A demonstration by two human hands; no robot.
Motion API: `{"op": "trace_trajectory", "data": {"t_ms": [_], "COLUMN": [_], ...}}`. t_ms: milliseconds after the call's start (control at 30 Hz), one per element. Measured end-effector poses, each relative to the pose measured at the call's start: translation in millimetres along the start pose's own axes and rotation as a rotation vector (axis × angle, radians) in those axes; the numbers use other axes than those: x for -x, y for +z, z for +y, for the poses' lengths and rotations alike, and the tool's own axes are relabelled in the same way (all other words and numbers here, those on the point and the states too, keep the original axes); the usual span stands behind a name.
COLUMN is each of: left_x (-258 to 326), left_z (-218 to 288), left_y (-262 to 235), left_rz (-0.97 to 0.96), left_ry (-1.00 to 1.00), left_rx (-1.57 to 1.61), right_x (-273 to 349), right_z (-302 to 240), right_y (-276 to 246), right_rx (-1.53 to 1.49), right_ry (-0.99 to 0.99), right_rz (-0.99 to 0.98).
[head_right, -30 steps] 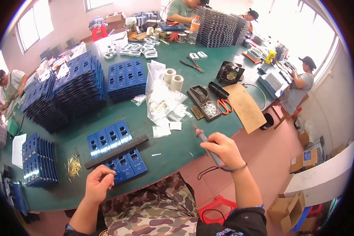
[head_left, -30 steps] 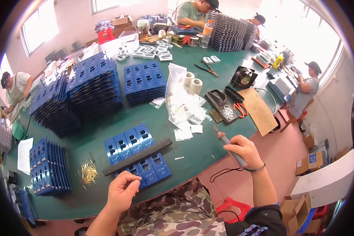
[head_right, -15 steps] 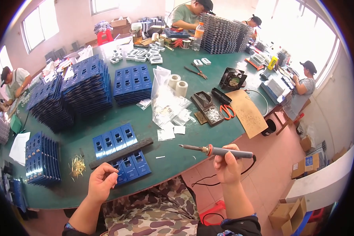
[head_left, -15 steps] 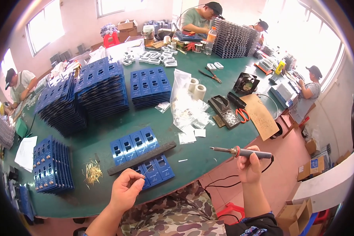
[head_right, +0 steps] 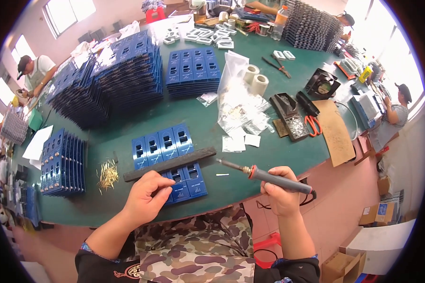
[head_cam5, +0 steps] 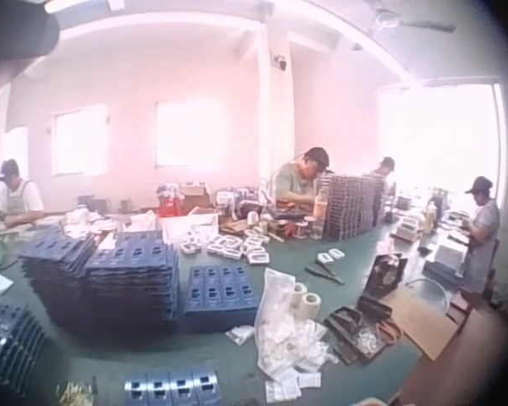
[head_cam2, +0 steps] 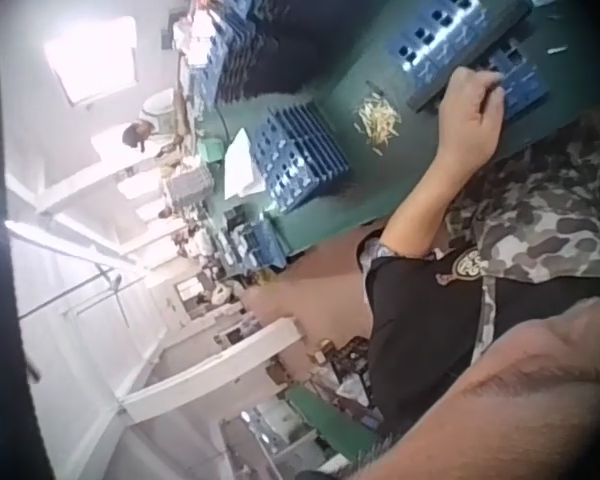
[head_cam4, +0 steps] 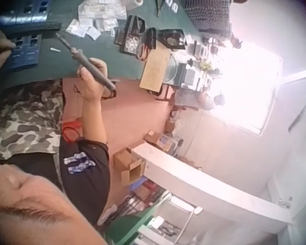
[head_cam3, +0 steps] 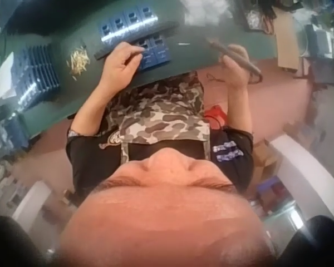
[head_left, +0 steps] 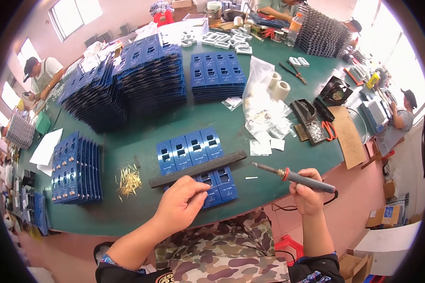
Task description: The person inserts metal pins into blue plastic fixtures by hand, then solders them using a soldering iron and solder wire.
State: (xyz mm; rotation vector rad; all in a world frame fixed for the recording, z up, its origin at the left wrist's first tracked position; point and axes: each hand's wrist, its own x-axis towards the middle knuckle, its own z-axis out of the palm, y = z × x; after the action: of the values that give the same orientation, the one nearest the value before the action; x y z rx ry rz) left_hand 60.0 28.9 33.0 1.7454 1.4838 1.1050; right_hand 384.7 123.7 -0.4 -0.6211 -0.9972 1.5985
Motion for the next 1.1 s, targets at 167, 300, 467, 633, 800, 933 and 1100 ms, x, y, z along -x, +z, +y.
{"op": "trace_trajectory", "data": {"t_ms": [167,300,467,633,800,933,1100], "left_x": [-9,-11,-12,-14,-15,-14,-16], "left_z": [0,-5,-8,-8,-9,-9,-8], "left_y": [7,10,14,15,15,14,15], "left_rz": [0.035,0.004,-0.017,-0.02,-0.026,-0.041,-0.053], "left_ry": [0.058,0.148,0.187,0.197,0.196,0.18,0.183], "left_rx": [-0.18,-0.286,-0.323,-0.354,-0.35,-0.353,-0.365], "right_x": [-11,-22,-21,-21,-22,-22,-22], "right_z": [17,28,32,34,34,35,33], "right_y": [3,14,12,9,9,9,10], "right_rx": [0.181,0.189,0.259,0.344,0.342,0.376,0.351], "right_ry": [-0.072,-0.093,-0.078,-0.104,-0.105,-0.106,-0.088], "right_rz": [-0.075,-0.091,-0.125,-0.174,-0.189,-0.202,-0.198]}}
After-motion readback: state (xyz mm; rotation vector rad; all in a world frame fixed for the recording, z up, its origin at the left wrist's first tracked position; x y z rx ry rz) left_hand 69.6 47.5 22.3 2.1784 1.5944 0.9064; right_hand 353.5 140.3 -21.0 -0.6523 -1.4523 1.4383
